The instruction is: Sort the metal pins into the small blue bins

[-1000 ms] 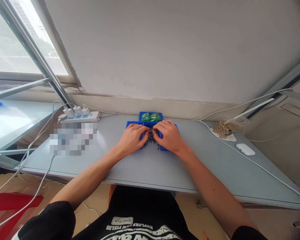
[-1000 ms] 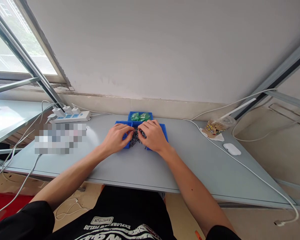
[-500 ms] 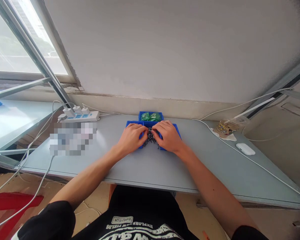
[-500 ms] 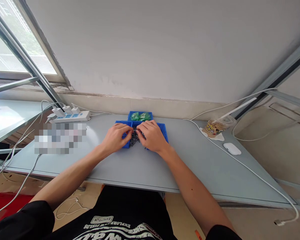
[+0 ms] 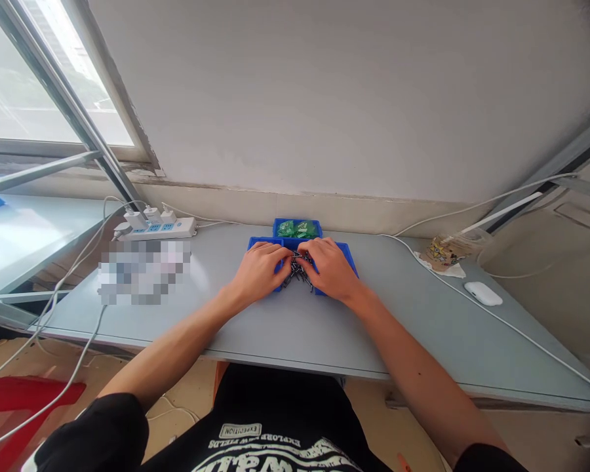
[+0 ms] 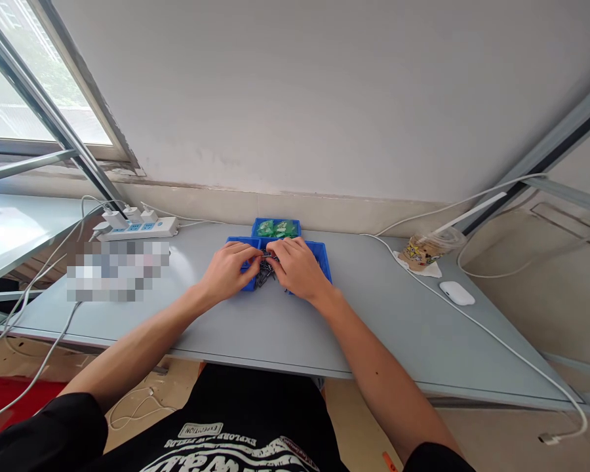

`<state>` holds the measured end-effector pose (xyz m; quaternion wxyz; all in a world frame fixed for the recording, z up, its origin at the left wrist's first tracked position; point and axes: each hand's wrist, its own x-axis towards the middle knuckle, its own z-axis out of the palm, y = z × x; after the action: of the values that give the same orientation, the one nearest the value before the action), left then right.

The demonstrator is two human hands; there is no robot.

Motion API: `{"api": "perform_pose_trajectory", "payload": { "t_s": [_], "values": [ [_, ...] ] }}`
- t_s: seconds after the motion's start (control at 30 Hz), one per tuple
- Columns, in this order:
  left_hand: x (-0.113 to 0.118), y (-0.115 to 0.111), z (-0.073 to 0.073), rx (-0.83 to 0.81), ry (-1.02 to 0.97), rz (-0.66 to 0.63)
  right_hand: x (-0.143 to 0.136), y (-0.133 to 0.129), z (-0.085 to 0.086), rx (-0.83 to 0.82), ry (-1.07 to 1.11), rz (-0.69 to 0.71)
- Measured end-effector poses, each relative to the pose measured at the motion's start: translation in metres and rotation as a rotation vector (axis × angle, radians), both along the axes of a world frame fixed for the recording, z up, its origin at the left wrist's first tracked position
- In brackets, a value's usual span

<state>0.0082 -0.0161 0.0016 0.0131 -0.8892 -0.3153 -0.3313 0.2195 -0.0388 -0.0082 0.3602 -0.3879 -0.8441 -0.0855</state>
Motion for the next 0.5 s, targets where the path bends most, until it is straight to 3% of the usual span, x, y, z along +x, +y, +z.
{"api": "perform_pose_trajectory", "payload": {
  "t_s": [0.5],
  "values": [
    [-0.0004, -0.0006, 0.0010, 0.017, -0.013, -0.021, -0.0010, 0.0014, 0.0021, 0.044, -0.036, -0.023]
  ]
}}
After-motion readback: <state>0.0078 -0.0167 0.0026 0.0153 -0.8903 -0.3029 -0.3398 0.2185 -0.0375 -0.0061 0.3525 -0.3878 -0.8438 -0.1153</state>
